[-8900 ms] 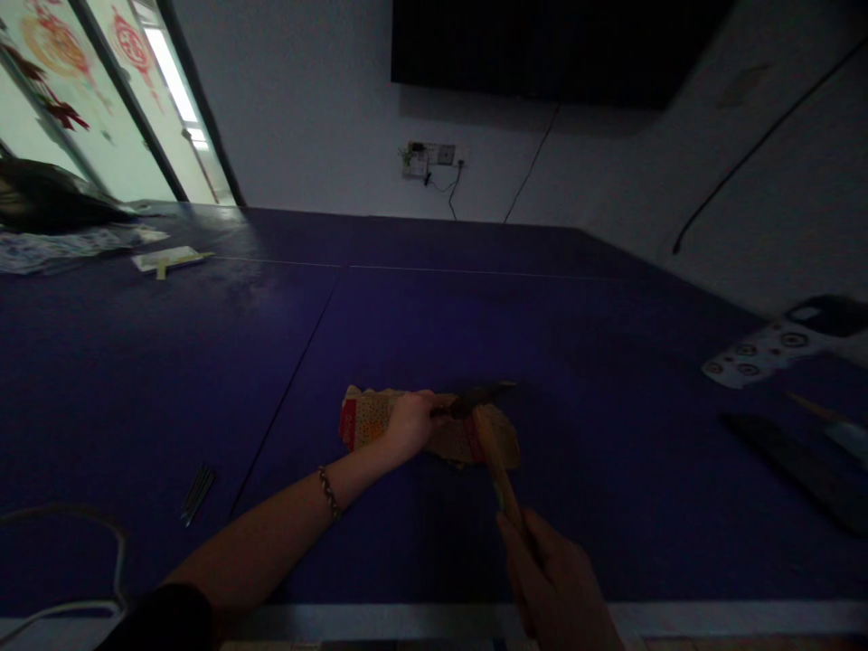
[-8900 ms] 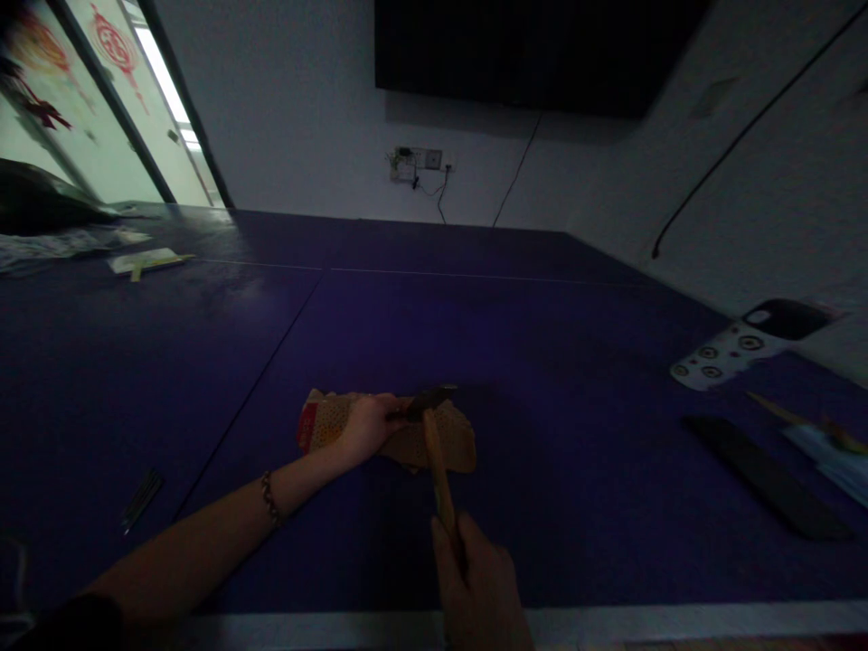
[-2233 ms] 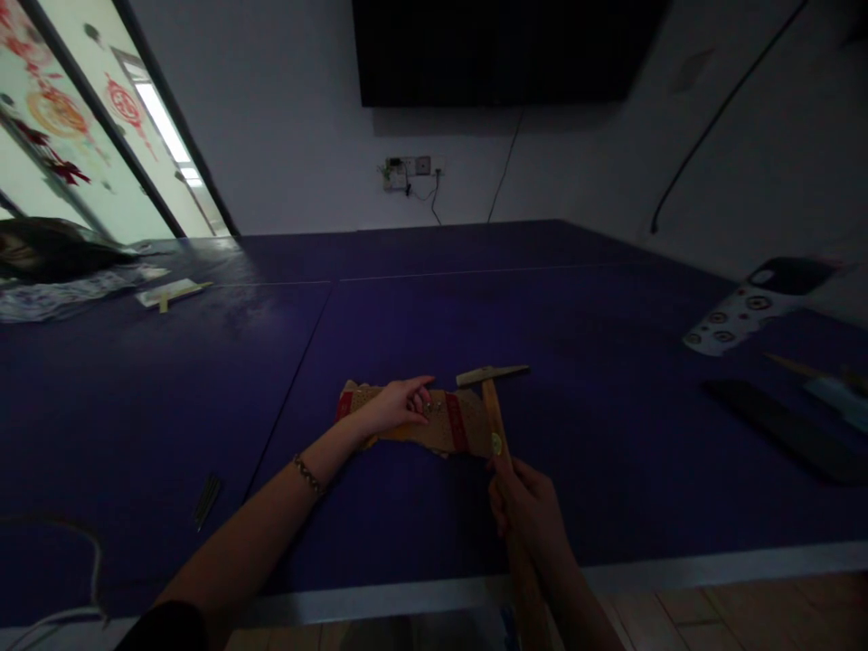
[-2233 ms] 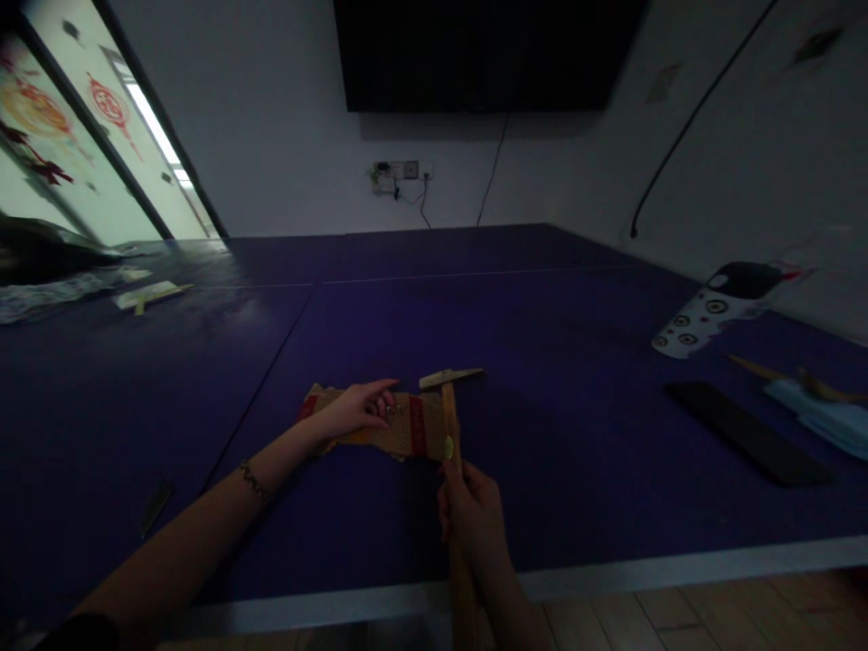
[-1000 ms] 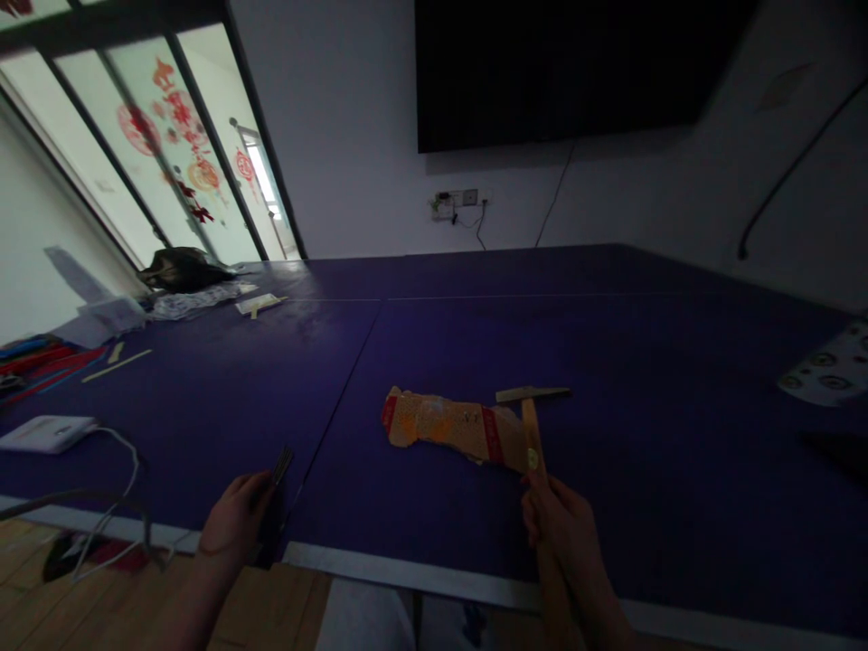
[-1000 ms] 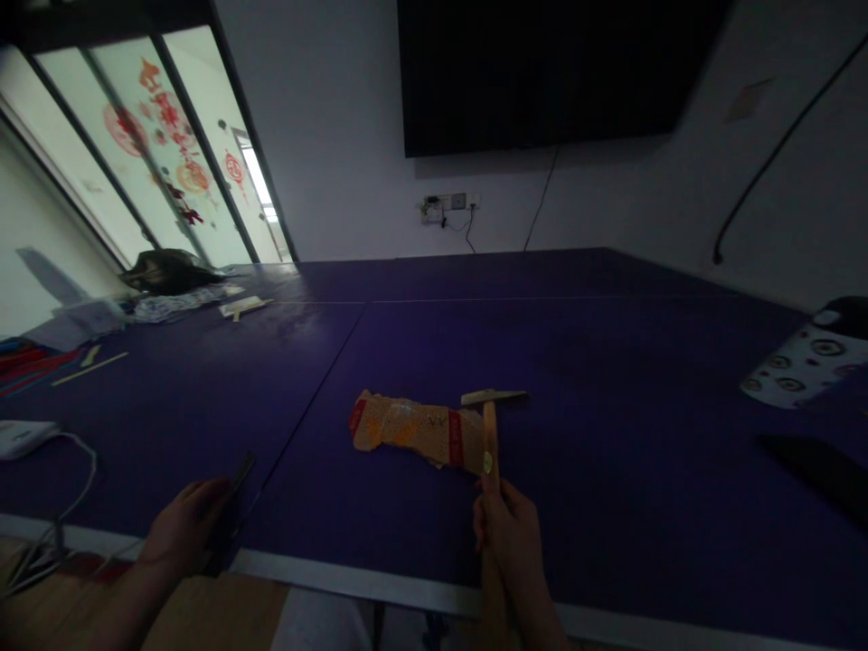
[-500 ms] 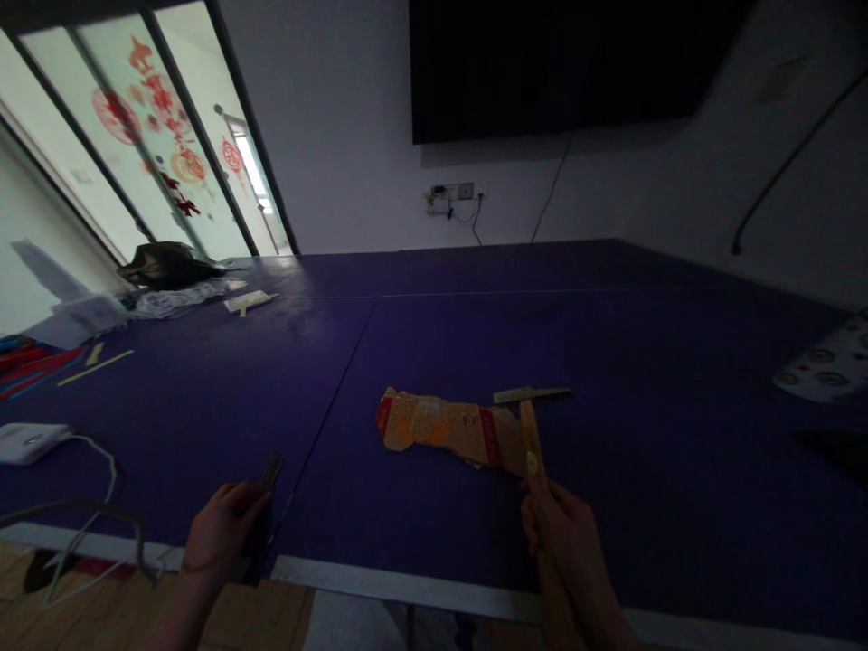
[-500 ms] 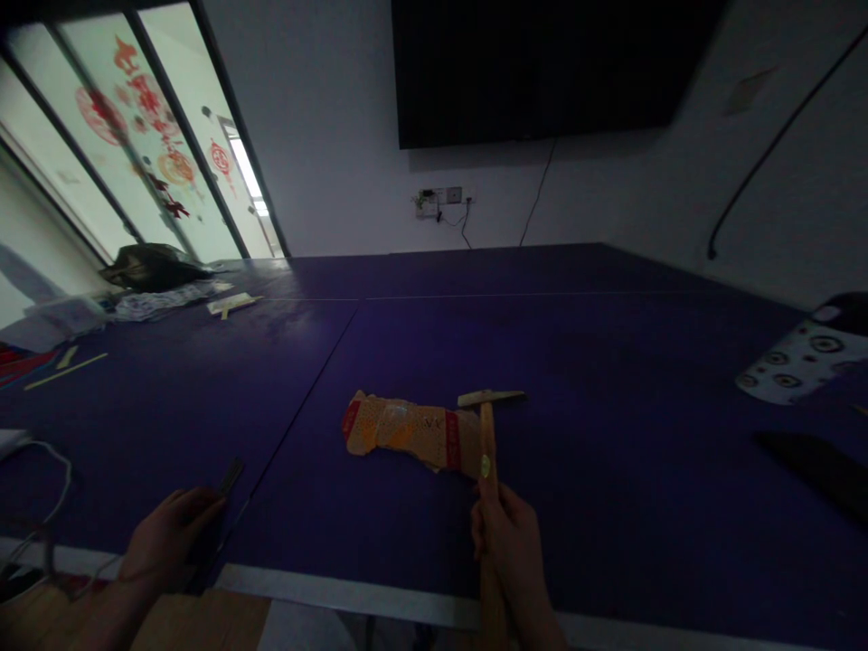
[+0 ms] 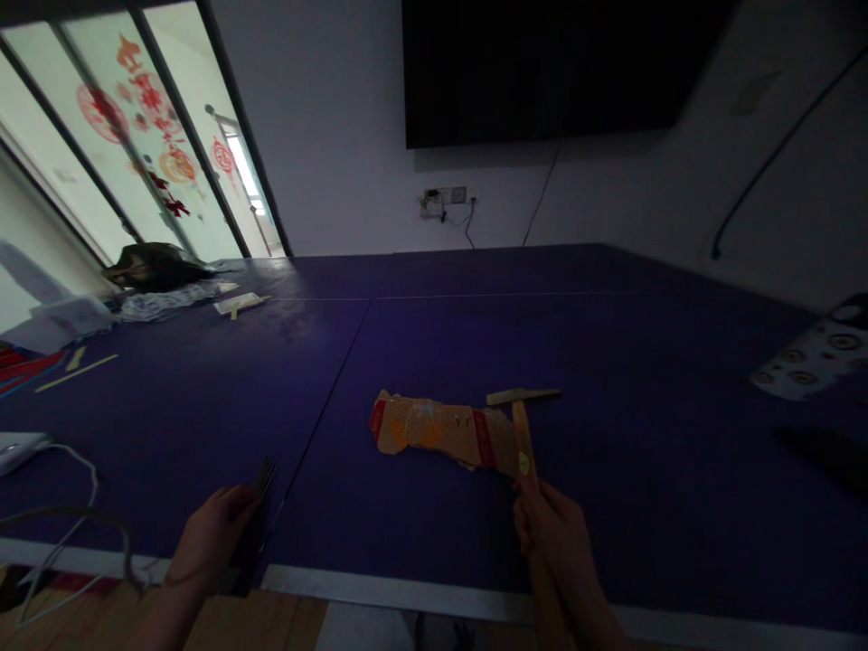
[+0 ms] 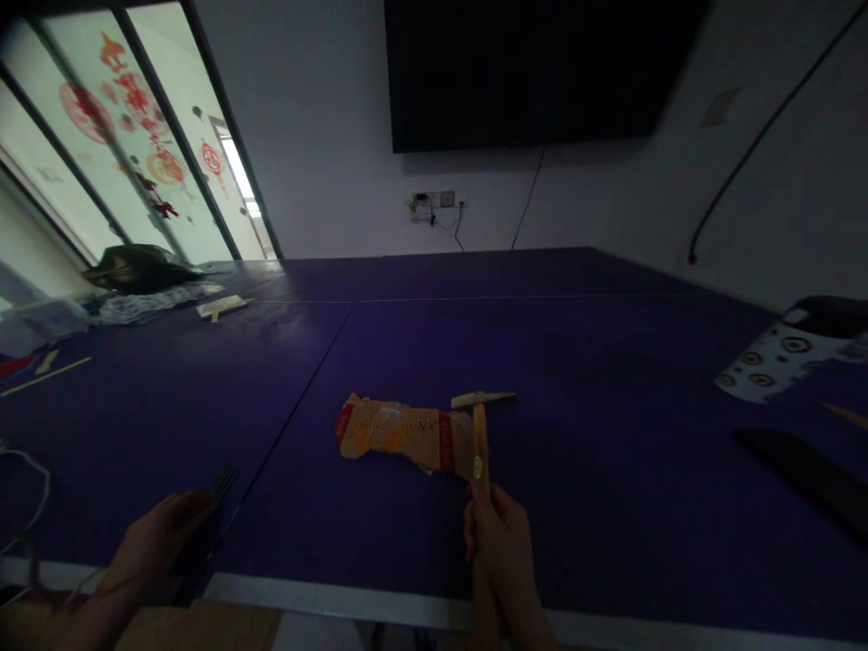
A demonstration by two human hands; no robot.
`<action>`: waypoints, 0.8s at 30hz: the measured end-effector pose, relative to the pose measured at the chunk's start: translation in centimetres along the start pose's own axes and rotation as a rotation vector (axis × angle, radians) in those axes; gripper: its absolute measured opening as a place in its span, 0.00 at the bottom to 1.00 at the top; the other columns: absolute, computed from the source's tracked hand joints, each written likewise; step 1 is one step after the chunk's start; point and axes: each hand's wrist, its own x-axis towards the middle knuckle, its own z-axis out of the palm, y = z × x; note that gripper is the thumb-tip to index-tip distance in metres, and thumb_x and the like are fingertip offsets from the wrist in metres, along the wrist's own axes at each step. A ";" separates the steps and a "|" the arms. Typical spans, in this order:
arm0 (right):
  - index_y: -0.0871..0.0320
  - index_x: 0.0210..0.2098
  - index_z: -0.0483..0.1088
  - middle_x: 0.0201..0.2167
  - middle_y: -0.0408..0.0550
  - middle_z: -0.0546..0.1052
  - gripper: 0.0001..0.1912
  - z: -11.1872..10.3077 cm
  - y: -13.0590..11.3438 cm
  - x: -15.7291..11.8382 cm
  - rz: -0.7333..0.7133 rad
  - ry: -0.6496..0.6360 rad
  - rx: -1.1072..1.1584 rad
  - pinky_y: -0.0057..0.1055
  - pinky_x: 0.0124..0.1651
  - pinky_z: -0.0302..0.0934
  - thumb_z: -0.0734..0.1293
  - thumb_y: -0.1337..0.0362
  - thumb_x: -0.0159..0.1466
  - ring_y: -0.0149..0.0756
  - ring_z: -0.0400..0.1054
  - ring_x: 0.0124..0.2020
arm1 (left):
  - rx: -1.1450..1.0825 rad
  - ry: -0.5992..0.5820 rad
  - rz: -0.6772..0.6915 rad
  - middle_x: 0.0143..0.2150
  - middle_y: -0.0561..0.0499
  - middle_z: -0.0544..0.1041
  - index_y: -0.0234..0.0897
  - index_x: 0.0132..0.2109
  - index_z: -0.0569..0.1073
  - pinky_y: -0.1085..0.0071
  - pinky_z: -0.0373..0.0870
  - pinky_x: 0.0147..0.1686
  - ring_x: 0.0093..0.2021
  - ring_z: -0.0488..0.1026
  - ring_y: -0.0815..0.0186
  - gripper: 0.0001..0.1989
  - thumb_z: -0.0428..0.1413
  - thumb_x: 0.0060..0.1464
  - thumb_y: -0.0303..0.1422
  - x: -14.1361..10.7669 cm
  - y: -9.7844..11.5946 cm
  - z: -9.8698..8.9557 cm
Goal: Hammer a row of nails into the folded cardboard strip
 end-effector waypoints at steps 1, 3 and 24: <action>0.60 0.25 0.63 0.08 0.33 0.60 0.24 0.0 0.0 0.0 0.006 -0.001 0.000 0.21 0.07 0.49 0.64 0.43 0.47 0.23 0.53 0.06 | -0.001 -0.018 -0.009 0.31 0.46 0.75 0.36 0.29 0.72 0.72 0.65 0.30 0.32 0.73 0.61 0.11 0.46 0.49 0.32 0.0 0.1 0.0; 0.60 0.25 0.63 0.08 0.33 0.60 0.24 0.1 -0.1 -0.1 0.011 0.004 -0.003 0.20 0.07 0.49 0.64 0.43 0.46 0.23 0.52 0.06 | 0.007 -0.053 -0.026 0.33 0.45 0.75 0.35 0.31 0.72 0.71 0.65 0.31 0.34 0.73 0.60 0.12 0.45 0.50 0.32 0.0 0.2 -0.1; 0.60 0.25 0.63 0.09 0.32 0.60 0.22 0.6 -0.7 -0.8 0.013 0.024 -0.088 0.19 0.07 0.50 0.63 0.44 0.49 0.22 0.52 0.07 | 0.022 -0.160 0.041 0.29 0.46 0.76 0.37 0.28 0.70 0.70 0.65 0.29 0.30 0.74 0.59 0.10 0.46 0.49 0.34 1.4 -0.2 -0.1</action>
